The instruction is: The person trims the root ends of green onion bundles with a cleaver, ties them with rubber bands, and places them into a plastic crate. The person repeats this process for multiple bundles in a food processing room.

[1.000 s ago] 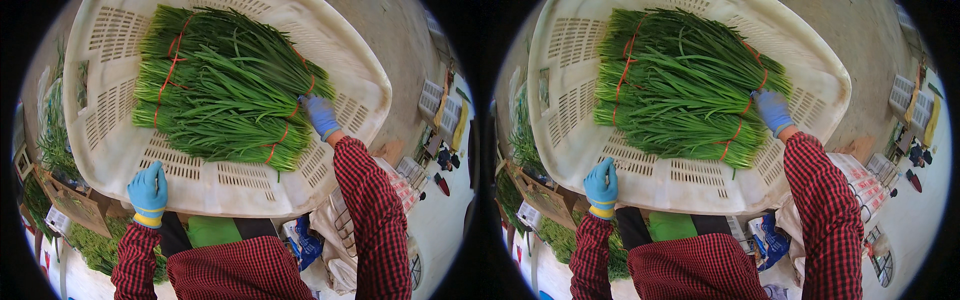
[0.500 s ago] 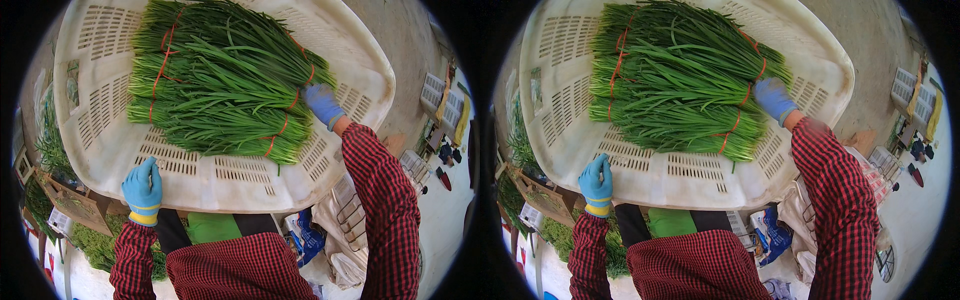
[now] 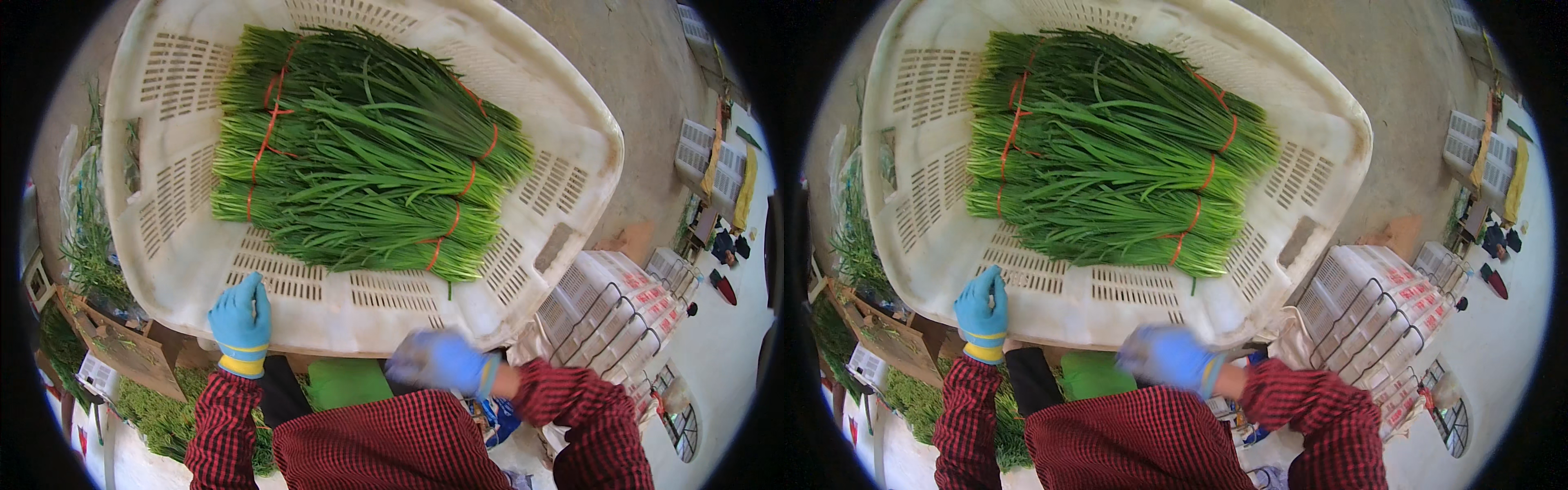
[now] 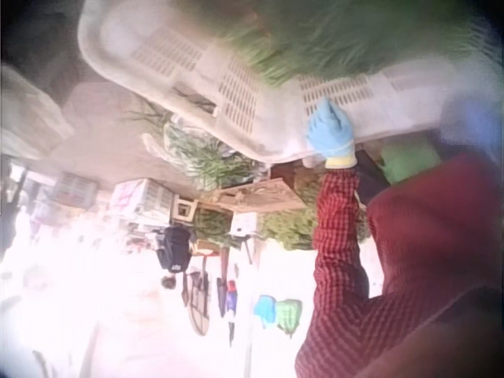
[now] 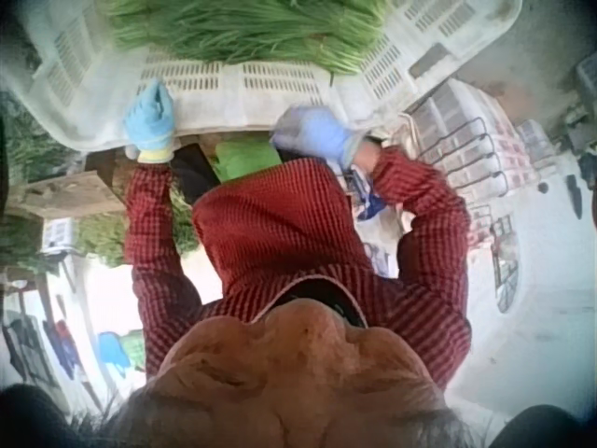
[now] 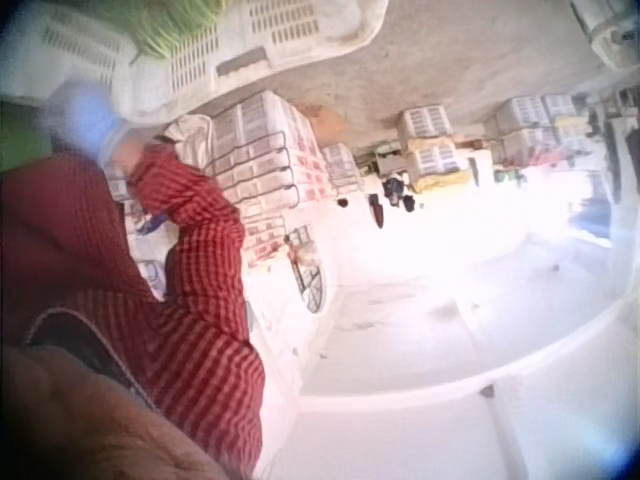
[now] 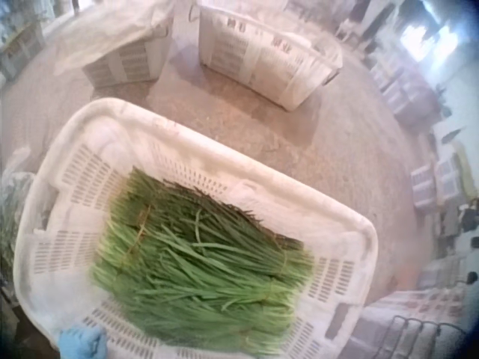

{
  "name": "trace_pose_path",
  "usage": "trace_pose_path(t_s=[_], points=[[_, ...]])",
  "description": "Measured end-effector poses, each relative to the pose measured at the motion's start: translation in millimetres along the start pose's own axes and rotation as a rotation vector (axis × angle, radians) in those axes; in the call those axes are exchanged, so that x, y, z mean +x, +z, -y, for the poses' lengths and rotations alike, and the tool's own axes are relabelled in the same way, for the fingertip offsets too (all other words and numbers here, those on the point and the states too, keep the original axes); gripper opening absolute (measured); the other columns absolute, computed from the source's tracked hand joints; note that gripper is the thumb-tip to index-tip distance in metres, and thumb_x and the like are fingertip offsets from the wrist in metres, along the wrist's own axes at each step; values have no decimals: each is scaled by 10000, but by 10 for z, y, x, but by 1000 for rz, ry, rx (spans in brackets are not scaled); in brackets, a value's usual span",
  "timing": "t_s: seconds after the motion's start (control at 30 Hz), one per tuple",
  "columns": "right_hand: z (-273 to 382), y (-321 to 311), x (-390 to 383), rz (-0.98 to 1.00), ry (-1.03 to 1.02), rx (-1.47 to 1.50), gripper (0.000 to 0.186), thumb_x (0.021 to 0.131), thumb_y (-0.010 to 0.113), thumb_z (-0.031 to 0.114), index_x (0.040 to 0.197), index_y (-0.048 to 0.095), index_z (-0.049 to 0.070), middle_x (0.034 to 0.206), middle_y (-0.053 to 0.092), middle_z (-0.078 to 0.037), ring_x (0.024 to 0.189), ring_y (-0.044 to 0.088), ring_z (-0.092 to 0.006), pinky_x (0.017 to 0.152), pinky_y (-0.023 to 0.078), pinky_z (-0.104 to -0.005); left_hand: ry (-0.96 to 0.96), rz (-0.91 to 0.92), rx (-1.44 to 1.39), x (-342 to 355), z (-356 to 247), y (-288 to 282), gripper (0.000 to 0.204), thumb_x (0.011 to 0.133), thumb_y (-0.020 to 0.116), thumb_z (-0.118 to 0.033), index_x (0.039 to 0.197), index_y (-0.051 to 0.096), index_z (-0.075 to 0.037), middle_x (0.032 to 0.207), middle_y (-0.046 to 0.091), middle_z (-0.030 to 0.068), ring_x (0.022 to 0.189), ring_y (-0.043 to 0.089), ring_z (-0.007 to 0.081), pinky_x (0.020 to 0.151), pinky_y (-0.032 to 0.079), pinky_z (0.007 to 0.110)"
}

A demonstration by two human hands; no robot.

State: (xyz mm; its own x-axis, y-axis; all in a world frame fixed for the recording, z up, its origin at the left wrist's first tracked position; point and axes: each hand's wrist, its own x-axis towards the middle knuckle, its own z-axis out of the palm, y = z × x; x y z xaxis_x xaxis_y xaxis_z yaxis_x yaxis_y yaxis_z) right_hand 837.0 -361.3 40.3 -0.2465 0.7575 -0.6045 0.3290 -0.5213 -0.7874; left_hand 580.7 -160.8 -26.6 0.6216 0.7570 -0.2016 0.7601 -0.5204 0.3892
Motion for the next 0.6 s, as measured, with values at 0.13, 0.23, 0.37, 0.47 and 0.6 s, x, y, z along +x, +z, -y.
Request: trace_pose_path(t_s=[0.13, 0.23, 0.37, 0.47, 0.6], points=[[320, 412, 243, 252, 86, -232, 194, 947, 549, 256, 1029, 693, 154, 820, 658, -96, 765, 669, -316, 674, 526, -438, 1, -18, 15, -6, -1, 1, 198, 838, 687, -92, 1031, 666, -130, 755, 645, 64, 681, 621, 278, 587, 455, 398], [61, -57, 473, -458, -172, -115, 288, 913, 547, 88, 1175, 644, 160, 726, 594, -99, 681, 650, -315, 588, 508, -415, -34, -3, 8, -15, -4, 5, 198, 835, 692, -102, 1030, 665, -131, 743, 645, 69, 673, 620, 283, 592, 465, 405], [-605, -1464, 796, -787, 46, -730, 599, 807, 719, 148, 1367, 511, 112, 1163, 652, -140, 1062, 610, -330, 897, 487, -435, -46, 8, -6, 1, -23, -13, 187, 835, 692, -103, 1018, 665, -130, 727, 638, 71, 663, 617, 282, 584, 466, 407], [-1058, -2204, 1210, -642, 286, -960, 974, 674, 846, 241, 1475, 325, 47, 1231, 602, -226, 1158, 568, -362, 995, 450, -439, -47, 2, 1, 21, -42, -34, 177, 834, 691, -101, 1007, 665, -128, 715, 631, 73, 659, 615, 280, 581, 467, 405], [-1321, -2283, 1319, -366, 496, -737, 1126, 611, 905, 283, 1504, 271, 17, 1261, 588, -259, 1149, 579, -411, 990, 469, -458, -32, -38, -11, 35, -45, -34, 173, 830, 693, -101, 999, 666, -124, 705, 625, 75, 648, 610, 280, 575, 466, 405]])
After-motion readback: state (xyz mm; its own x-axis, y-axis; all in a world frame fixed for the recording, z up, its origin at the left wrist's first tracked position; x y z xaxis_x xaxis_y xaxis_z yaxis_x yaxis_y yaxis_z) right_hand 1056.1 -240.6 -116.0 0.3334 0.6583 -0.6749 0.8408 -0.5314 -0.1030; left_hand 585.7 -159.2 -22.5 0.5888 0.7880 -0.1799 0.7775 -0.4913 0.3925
